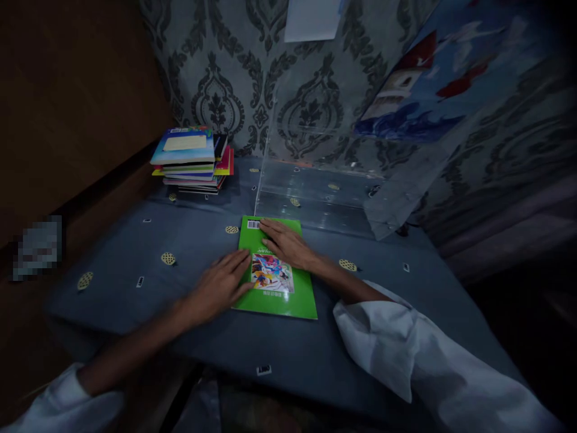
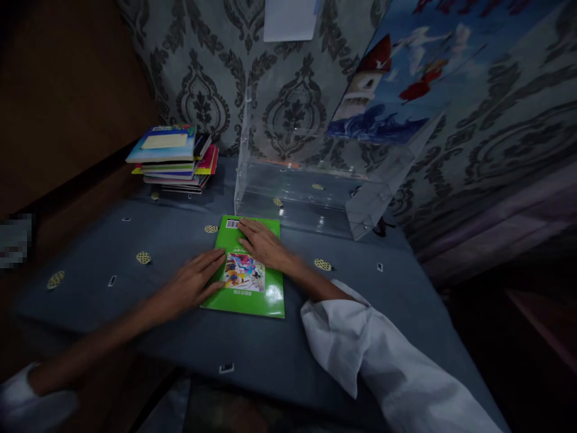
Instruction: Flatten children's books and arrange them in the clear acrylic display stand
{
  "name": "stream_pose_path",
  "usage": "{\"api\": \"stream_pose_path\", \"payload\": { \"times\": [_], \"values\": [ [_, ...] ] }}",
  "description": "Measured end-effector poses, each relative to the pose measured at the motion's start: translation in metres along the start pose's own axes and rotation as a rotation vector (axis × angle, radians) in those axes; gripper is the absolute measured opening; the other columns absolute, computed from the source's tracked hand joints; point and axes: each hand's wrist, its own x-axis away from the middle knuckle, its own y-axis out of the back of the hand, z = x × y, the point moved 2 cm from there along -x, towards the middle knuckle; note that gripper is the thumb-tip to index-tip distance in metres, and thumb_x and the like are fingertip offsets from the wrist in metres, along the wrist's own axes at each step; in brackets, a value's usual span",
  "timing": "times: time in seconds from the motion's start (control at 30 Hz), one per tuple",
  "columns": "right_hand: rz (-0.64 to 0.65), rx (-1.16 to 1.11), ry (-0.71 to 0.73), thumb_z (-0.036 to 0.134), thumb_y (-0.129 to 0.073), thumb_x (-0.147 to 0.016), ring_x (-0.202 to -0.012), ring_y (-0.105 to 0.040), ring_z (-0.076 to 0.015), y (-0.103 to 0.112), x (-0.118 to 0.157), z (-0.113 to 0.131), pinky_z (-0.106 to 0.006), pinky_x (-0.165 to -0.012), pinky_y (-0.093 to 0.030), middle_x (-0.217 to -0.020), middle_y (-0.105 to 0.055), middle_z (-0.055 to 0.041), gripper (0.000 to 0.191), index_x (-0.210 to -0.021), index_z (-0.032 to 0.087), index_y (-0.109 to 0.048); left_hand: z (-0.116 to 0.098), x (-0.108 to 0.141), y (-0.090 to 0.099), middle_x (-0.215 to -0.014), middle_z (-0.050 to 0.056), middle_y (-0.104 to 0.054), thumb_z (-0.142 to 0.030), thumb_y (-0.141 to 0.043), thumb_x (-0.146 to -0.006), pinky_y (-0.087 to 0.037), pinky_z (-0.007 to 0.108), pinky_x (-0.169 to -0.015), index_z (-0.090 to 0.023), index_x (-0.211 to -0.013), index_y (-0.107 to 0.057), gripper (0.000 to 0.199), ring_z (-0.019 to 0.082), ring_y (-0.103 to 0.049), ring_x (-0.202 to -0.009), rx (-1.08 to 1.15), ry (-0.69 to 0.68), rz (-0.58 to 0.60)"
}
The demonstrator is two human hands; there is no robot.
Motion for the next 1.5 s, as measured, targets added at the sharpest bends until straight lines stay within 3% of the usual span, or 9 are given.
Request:
{"api": "stream_pose_path", "payload": {
  "times": [0.2,0.37,0.67,0.8,1.03,1.3,1.5],
  "values": [
    [-0.094,-0.04,-0.123,0.039,-0.041,-0.101,-0.144,-0.044,-0.0275,0.005,0.024,-0.024,-0.053,-0.121,-0.034,-0.152,-0.051,-0.0148,0.05,-0.144,0.017,-0.053,0.032,-0.065,-0.016,-0.159,0.02,-0.037,-0.046,-0.041,-0.103,-0.034,0.046,-0.118,-0.009,-0.149,-0.039,0.059,0.029,-0.034,-0.149,0.017,0.064,0.064],
    [-0.179,-0.03,-0.192,0.033,-0.042,-0.1,-0.141,-0.047,-0.0279,0.004,0.032,-0.027,-0.053,-0.121,-0.033,-0.149,-0.054,-0.0143,0.047,-0.141,0.016,-0.057,0.041,-0.089,-0.025,-0.161,0.022,-0.032,-0.041,-0.04,-0.103,-0.031,0.053,-0.118,-0.008,-0.15,-0.037,0.058,0.031,-0.029,-0.151,0.023,0.138,0.065],
    [-0.311,-0.029,-0.305,0.027,-0.041,-0.097,-0.135,-0.053,-0.0289,0.006,0.043,-0.026,-0.051,-0.118,-0.038,-0.141,-0.061,-0.0156,0.045,-0.134,0.014,-0.062,0.041,-0.089,-0.024,-0.161,0.021,-0.032,-0.042,-0.041,-0.102,-0.029,0.051,-0.12,-0.007,-0.15,-0.036,0.059,0.031,-0.027,-0.152,0.015,0.15,0.063],
    [-0.313,-0.044,-0.339,0.026,-0.041,-0.097,-0.14,-0.049,-0.0282,0.001,0.048,-0.026,-0.05,-0.121,-0.035,-0.145,-0.058,-0.0167,0.047,-0.136,0.011,-0.06,0.039,-0.09,-0.022,-0.159,0.019,-0.038,-0.042,-0.04,-0.102,-0.026,0.049,-0.122,-0.008,-0.149,-0.04,0.057,0.03,-0.031,-0.15,-0.031,0.11,0.037],
    [-0.318,-0.079,-0.366,0.026,-0.04,-0.098,-0.146,-0.041,-0.0262,-0.005,0.05,-0.025,-0.048,-0.123,-0.031,-0.15,-0.053,-0.0163,0.048,-0.139,0.009,-0.057,0.032,-0.095,-0.02,-0.161,0.017,-0.035,-0.034,-0.038,-0.102,-0.022,0.047,-0.124,-0.008,-0.151,-0.039,0.055,0.027,-0.03,-0.151,-0.057,0.047,0.08],
    [-0.296,-0.094,-0.384,0.025,-0.038,-0.098,-0.148,-0.037,-0.0268,-0.005,0.05,-0.023,-0.048,-0.124,-0.029,-0.153,-0.048,-0.02,0.051,-0.141,0.004,-0.054,0.002,-0.09,-0.026,-0.162,0.014,-0.034,-0.044,-0.033,-0.105,-0.015,0.048,-0.125,-0.013,-0.153,-0.037,0.058,0.025,-0.026,-0.153,0.003,-0.152,0.122],
    [-0.295,-0.122,-0.373,0.03,-0.035,-0.101,-0.151,-0.031,-0.0263,-0.008,0.062,-0.016,-0.052,-0.124,-0.029,-0.157,-0.044,-0.0152,0.052,-0.147,0.012,-0.05,-0.021,-0.07,-0.026,-0.162,0.014,-0.032,-0.051,-0.032,-0.105,-0.012,0.046,-0.125,-0.017,-0.156,-0.031,0.062,0.023,-0.024,-0.153,0.045,-0.282,0.132]
  ]
}}
